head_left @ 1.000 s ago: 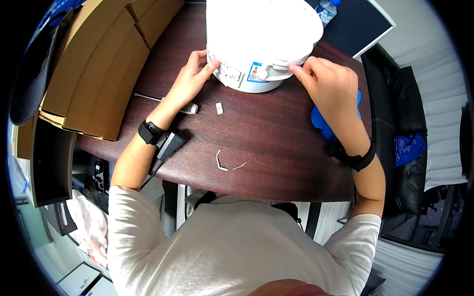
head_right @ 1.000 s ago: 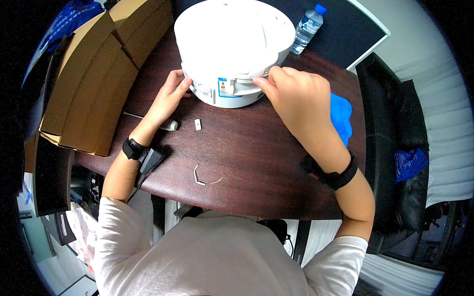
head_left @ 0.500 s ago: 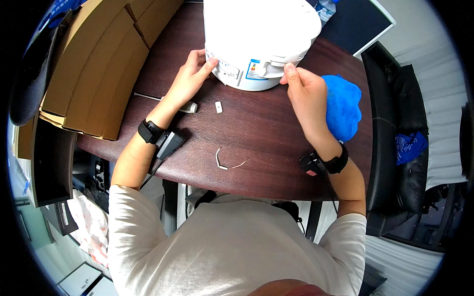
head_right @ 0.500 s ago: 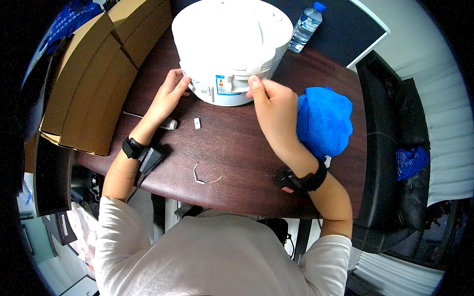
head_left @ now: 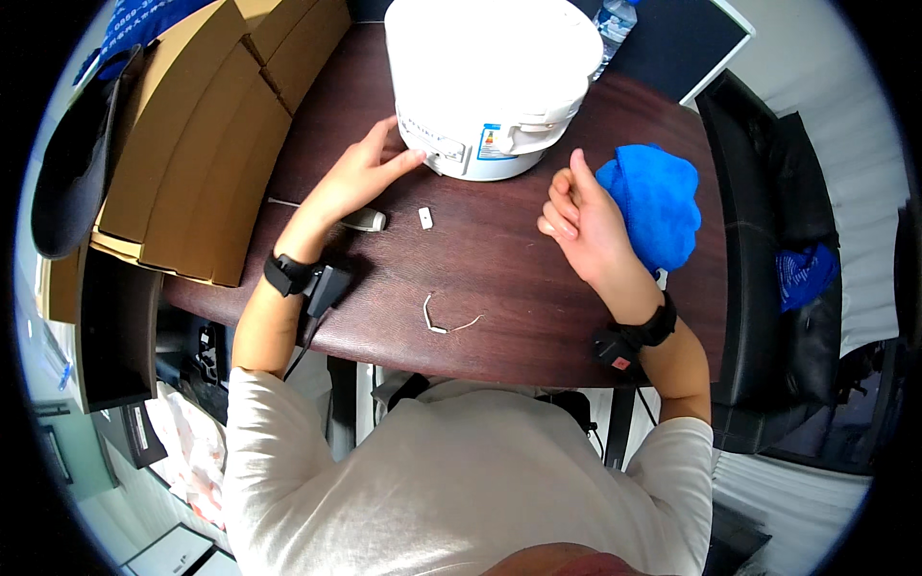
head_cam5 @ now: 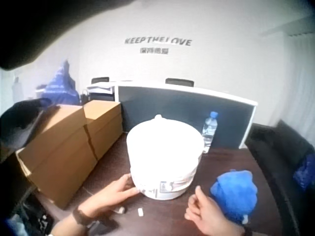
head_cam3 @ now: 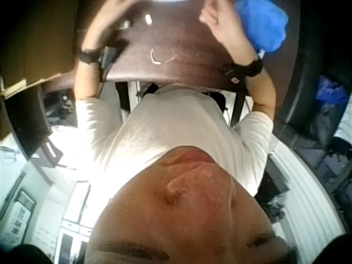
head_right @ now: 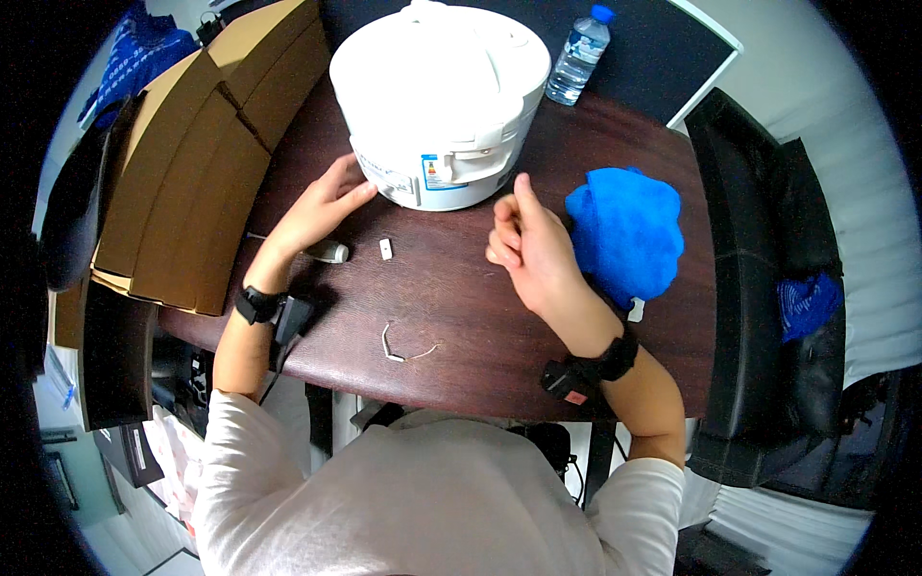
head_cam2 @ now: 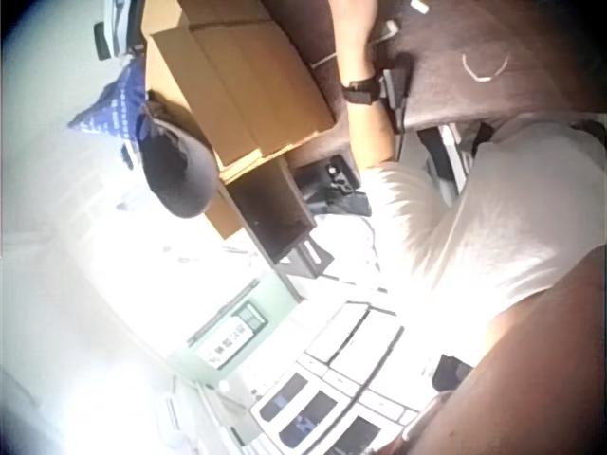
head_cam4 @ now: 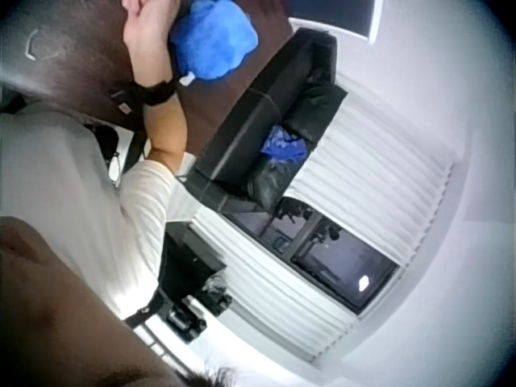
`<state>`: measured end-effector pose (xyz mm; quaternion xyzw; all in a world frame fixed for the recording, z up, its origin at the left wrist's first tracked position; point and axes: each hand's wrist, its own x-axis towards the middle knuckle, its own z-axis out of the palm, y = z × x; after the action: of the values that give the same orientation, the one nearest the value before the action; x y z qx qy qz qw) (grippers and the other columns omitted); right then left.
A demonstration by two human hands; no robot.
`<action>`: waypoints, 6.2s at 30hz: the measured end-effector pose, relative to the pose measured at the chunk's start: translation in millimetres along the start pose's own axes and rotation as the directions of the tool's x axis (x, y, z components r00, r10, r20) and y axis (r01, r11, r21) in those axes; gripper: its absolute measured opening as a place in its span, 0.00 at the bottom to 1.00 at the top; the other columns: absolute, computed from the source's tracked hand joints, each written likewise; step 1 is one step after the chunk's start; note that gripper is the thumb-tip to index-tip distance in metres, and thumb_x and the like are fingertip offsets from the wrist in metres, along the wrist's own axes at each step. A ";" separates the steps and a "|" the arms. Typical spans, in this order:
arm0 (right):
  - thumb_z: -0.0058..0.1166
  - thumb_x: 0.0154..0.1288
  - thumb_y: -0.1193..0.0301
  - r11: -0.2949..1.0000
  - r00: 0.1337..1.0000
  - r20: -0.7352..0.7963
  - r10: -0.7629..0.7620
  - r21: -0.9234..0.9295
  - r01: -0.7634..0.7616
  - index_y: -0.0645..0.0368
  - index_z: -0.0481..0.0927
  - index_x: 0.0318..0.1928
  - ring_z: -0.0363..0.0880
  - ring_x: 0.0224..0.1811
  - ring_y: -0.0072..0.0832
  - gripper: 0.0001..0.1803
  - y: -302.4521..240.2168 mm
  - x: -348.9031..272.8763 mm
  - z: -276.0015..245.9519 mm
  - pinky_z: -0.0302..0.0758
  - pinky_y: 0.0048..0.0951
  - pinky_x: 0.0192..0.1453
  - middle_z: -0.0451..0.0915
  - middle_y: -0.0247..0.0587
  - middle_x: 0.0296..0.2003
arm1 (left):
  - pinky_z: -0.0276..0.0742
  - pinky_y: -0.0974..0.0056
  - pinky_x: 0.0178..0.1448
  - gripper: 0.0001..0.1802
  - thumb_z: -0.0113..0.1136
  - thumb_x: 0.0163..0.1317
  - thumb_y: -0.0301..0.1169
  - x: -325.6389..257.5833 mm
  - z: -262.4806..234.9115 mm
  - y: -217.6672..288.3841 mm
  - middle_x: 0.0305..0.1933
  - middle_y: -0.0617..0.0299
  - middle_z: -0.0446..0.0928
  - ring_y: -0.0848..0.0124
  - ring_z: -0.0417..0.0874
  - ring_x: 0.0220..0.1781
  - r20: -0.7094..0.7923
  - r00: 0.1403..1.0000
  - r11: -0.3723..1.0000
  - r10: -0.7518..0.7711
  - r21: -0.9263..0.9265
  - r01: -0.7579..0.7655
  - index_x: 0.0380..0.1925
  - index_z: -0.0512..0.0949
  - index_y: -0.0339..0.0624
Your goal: The person uses a screwdriver to remove screws from the bottom and sides of a white rice cooker. They rotate the appliance to access different screw locations and eventually lift the lid to reveal the interior pot.
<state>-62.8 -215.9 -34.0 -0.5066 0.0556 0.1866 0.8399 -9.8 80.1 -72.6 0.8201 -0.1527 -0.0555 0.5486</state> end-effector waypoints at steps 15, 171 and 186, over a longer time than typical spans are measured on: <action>0.55 0.72 0.68 0.285 0.832 0.352 -0.429 -0.821 0.495 0.61 0.77 0.29 0.69 0.19 0.15 0.13 -3.9 -45.9 -17.9 0.66 0.20 0.25 0.70 0.30 0.17 | 0.77 0.53 0.51 0.22 0.69 0.51 0.25 -71.1 -15.5 77.5 0.45 0.48 0.79 0.48 0.81 0.47 0.240 0.970 0.627 0.038 0.750 -0.210 0.48 0.79 0.36; 0.50 0.75 0.64 0.748 0.999 -0.050 -0.018 -0.664 -0.020 0.63 0.77 0.39 0.74 0.22 0.16 0.13 -2.5 -95.3 -42.4 0.69 0.20 0.25 0.78 0.34 0.25 | 0.69 0.50 0.65 0.20 0.63 0.62 0.40 69.2 23.6 165.4 0.45 0.47 0.73 0.46 0.72 0.58 0.177 0.669 0.500 0.722 0.536 -0.680 0.42 0.76 0.33; 0.66 0.61 0.71 -0.234 0.790 0.336 -0.513 -0.940 0.248 0.64 0.80 0.42 0.84 0.29 0.39 0.13 -66.6 -94.0 -36.4 0.77 0.30 0.31 0.82 0.49 0.30 | 0.68 0.52 0.65 0.19 0.64 0.61 0.40 70.3 24.3 165.3 0.45 0.47 0.73 0.49 0.73 0.56 0.165 0.668 0.498 0.725 0.546 -0.674 0.42 0.76 0.33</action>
<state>-121.6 -299.6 30.3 -0.9504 -0.1810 -0.1531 0.2013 19.2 -21.3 74.7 0.8115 -0.4567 0.2547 0.2609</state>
